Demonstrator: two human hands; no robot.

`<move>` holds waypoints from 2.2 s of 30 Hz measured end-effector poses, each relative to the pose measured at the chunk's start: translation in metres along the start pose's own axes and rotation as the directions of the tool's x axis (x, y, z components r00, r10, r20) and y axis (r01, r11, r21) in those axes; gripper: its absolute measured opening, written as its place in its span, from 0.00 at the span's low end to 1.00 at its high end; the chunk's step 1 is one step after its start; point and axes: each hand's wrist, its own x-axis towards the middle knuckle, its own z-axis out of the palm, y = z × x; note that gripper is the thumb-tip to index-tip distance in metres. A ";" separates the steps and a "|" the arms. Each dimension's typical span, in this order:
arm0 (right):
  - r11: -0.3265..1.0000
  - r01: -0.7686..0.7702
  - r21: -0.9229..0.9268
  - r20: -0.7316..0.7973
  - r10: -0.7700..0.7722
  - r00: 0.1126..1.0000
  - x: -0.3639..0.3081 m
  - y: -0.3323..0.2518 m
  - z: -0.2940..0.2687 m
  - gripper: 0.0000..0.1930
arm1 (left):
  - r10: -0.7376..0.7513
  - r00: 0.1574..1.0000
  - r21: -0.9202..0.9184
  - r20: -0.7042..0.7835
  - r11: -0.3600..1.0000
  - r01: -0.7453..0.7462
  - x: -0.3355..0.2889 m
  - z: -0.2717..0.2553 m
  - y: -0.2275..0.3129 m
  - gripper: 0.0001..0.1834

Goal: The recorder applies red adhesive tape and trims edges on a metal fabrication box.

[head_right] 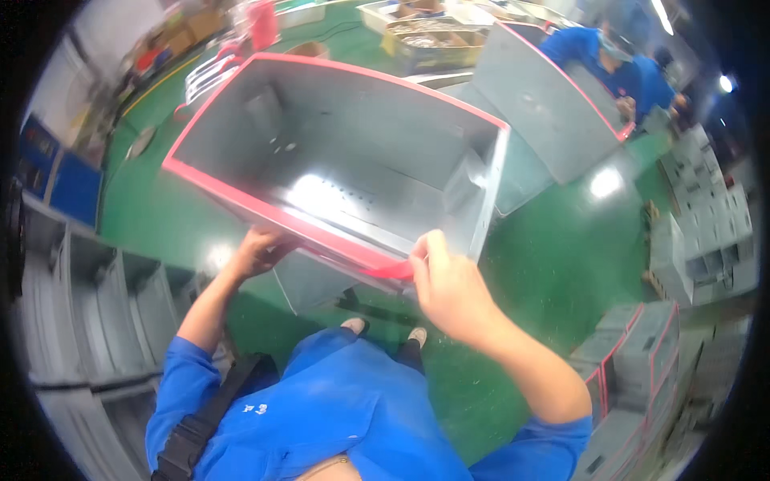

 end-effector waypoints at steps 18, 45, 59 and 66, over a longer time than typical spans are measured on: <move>0.786 0.299 0.541 -0.092 -0.298 0.950 0.024 0.070 -0.083 0.02 | -0.667 0.694 -0.266 -0.271 0.745 0.612 -0.051 0.025 0.177 0.07; 0.825 0.272 0.495 0.382 -0.488 0.785 0.174 0.156 -0.167 0.05 | -0.764 0.077 -0.646 -0.641 0.590 0.485 0.057 0.155 0.250 0.06; 0.866 0.430 0.255 0.557 -0.495 0.667 0.212 0.159 -0.184 0.06 | -0.798 -0.082 -0.684 -0.597 0.452 0.572 0.086 0.188 0.271 0.05; 0.876 0.445 0.185 0.662 -0.445 0.602 0.227 0.164 -0.191 0.07 | -0.854 -0.128 -0.764 -0.504 0.371 0.528 0.092 0.189 0.268 0.06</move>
